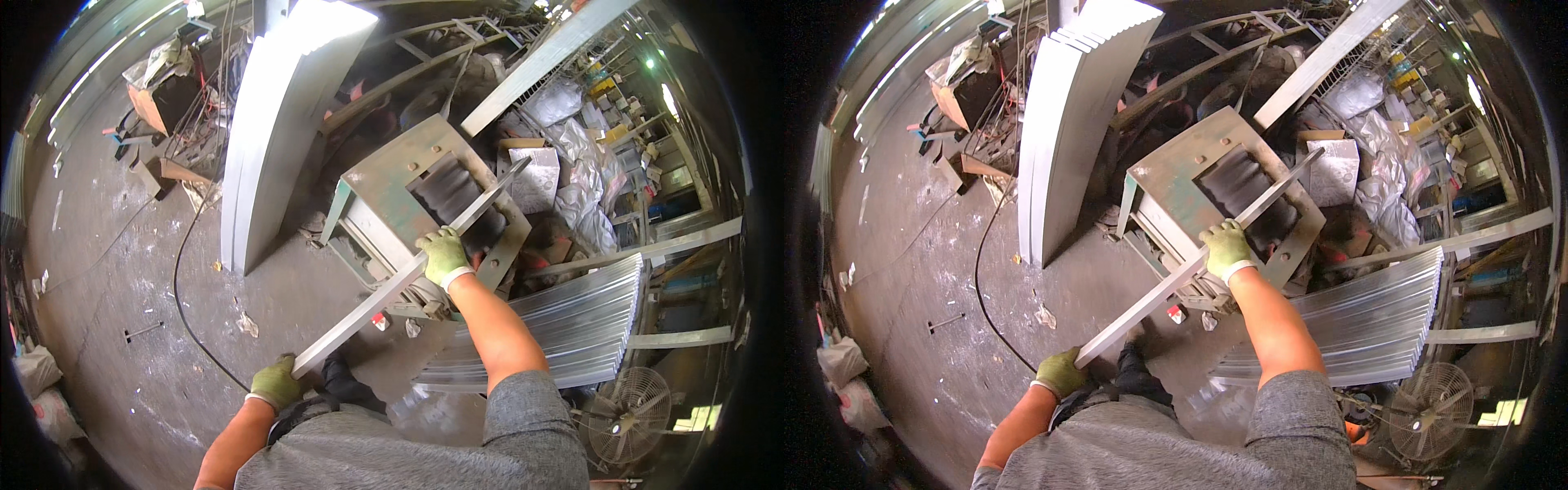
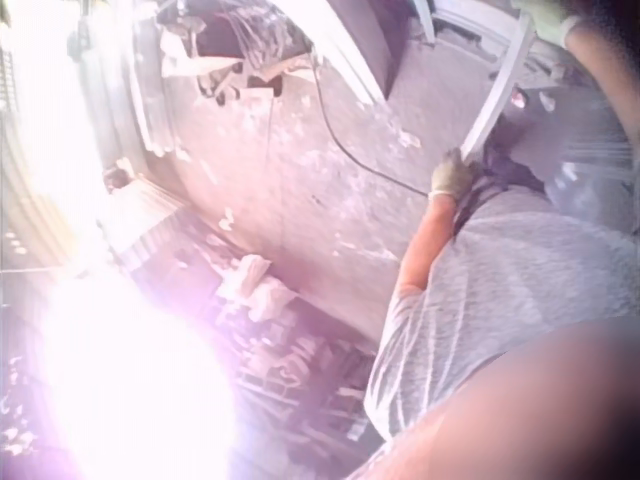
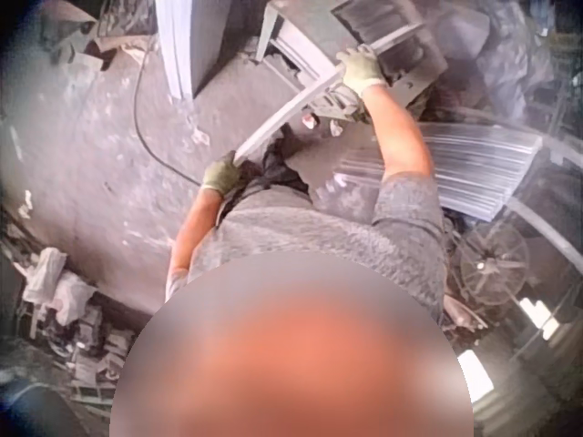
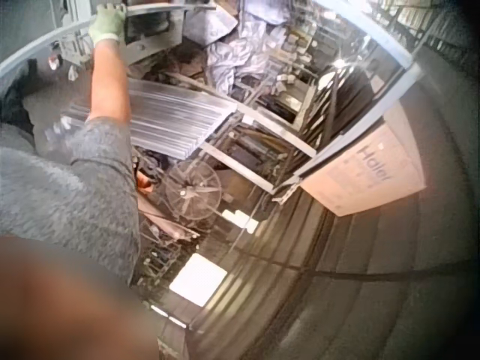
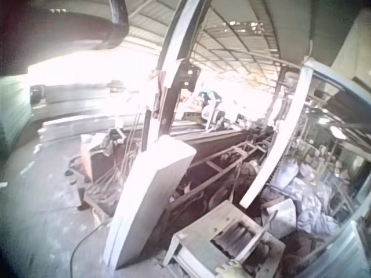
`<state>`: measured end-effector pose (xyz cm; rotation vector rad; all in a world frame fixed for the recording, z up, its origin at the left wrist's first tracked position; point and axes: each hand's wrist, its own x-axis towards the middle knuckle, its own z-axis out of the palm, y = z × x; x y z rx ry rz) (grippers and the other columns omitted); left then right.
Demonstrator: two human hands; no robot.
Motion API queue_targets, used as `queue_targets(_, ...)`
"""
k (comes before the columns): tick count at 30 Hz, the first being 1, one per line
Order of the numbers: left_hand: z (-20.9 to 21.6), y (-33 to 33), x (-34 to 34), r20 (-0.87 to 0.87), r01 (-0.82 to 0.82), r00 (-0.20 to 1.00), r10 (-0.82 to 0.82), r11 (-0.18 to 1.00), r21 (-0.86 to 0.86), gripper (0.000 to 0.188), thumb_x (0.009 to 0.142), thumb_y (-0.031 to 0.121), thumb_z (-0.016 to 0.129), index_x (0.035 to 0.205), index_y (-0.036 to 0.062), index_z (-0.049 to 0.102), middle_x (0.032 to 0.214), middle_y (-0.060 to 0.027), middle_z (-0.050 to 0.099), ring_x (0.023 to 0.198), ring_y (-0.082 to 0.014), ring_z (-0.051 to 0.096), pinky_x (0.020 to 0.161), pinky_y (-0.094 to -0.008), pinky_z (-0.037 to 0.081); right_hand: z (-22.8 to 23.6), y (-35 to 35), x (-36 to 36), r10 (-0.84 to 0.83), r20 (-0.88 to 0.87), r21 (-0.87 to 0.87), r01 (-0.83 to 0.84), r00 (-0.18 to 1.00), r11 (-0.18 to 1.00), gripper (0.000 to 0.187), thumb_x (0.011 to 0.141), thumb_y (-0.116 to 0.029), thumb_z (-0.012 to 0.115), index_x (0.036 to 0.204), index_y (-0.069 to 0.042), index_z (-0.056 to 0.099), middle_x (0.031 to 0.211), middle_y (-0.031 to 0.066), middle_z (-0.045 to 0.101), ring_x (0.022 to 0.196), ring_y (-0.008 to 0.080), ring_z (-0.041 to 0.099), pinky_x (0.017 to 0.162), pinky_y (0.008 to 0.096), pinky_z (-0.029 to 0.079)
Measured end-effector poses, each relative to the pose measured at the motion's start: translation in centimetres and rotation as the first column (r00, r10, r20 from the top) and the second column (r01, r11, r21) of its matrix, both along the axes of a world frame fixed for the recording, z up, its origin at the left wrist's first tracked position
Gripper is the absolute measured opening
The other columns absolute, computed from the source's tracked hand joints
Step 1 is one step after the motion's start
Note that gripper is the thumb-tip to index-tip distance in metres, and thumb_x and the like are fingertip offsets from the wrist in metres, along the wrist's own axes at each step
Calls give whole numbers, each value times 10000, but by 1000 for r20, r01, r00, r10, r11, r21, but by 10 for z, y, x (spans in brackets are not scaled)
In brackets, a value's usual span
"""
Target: The person repeatedly feeds long metal sheets into a manual bending machine, guides them through the rollers, and stacks the bent pieces on a nearby rack. The process is repeated continuously throughout the clip.
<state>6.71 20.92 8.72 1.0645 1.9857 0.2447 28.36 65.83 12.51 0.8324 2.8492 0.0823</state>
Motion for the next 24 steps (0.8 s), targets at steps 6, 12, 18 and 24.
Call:
queue_targets(6,-17,-80,-20,-35,-5,999,5,1000,13,272,982,314,685,1190,141,712,1074,-214,797,1014,-443,770,862,-532,609,-15,-78,-25,28,-134,-34,-33,991,999,353,796,-141,714,1136,-191,795,1171,75,758,1225,338,647,1230,498,378)
queue_targets(12,-21,-143,-31,-5,-43,999,43,999,17,330,954,392,745,1172,149,697,1061,-210,797,1014,-444,766,853,-537,606,-15,-132,-43,59,49,-62,-56,997,997,350,858,-219,732,1201,-171,780,1218,90,758,1249,314,644,1184,484,395)
queue_targets(18,-40,-210,-52,-3,-80,997,80,992,-100,365,970,333,703,1273,130,684,1214,-213,783,1138,-445,745,945,-530,596,-25,-201,-66,91,92,-56,-86,992,995,310,879,-269,705,1170,-182,769,1197,74,765,1225,297,676,1165,496,408)
queue_targets(24,-69,-303,-76,-67,-104,993,98,990,-100,416,966,215,690,1372,123,670,1248,-219,761,1176,-446,723,987,-524,584,-57,-280,-90,131,78,-174,-116,988,978,294,920,-230,661,1192,-176,756,1204,91,759,1239,321,670,1186,528,412)
